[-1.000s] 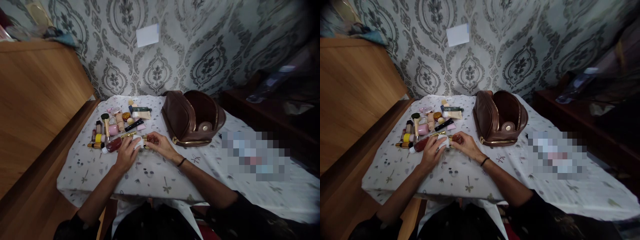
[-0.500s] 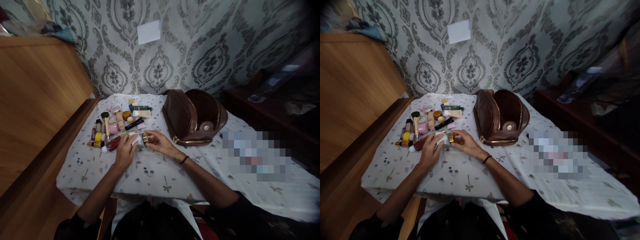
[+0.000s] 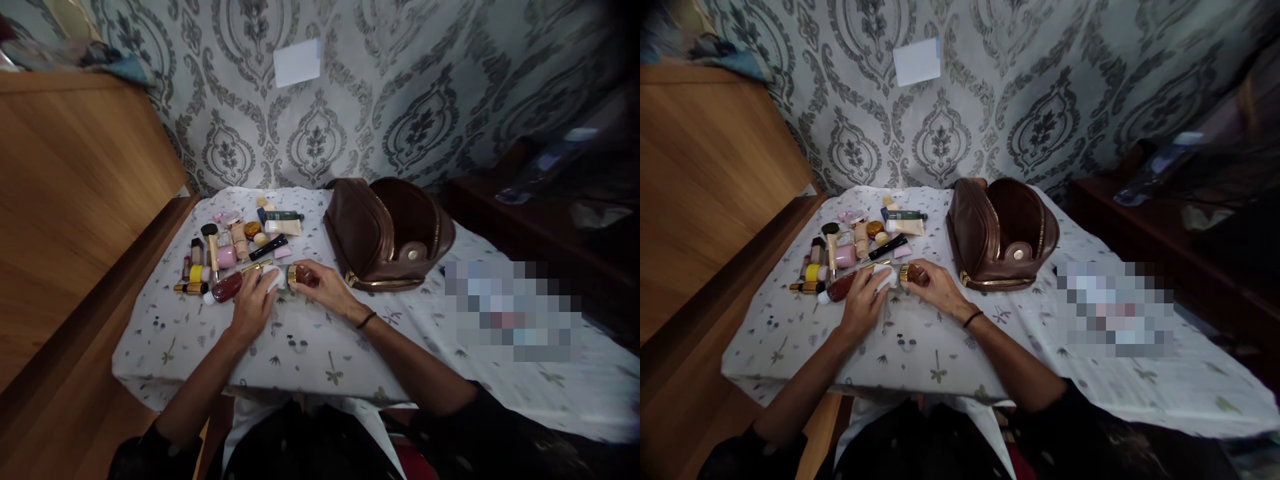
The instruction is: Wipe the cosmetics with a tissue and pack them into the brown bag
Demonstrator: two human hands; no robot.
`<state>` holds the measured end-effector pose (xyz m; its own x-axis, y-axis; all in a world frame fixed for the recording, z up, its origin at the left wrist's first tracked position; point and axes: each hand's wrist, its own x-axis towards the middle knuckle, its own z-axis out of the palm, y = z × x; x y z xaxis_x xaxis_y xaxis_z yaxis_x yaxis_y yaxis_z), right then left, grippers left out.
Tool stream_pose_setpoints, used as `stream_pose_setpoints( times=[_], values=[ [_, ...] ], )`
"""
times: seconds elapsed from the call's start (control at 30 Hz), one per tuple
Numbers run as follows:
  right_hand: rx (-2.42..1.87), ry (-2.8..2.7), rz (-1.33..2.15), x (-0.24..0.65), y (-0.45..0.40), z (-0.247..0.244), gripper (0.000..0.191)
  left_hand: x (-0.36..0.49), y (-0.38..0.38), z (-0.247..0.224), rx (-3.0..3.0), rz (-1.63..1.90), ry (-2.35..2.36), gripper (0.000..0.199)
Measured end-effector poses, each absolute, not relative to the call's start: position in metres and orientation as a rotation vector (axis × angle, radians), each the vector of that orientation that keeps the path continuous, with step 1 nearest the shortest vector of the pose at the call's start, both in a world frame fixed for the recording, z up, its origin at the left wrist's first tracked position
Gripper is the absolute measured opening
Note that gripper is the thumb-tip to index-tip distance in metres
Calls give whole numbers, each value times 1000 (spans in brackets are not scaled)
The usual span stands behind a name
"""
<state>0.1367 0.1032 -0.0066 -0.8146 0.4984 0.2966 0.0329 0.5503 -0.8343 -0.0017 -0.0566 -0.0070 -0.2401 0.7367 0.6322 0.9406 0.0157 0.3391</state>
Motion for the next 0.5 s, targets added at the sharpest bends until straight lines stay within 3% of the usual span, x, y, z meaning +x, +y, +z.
stream_pose_setpoints(
  times=[0.17,0.5],
  values=[
    [-376,-2255,1110,136,101,-9,37,-8,-56,-12,-1654,-1113,-2118,32],
    [-183,-2284,1104,140,97,-4,47,-5,-57,-10,-1692,-1033,-2022,33]
  ],
)
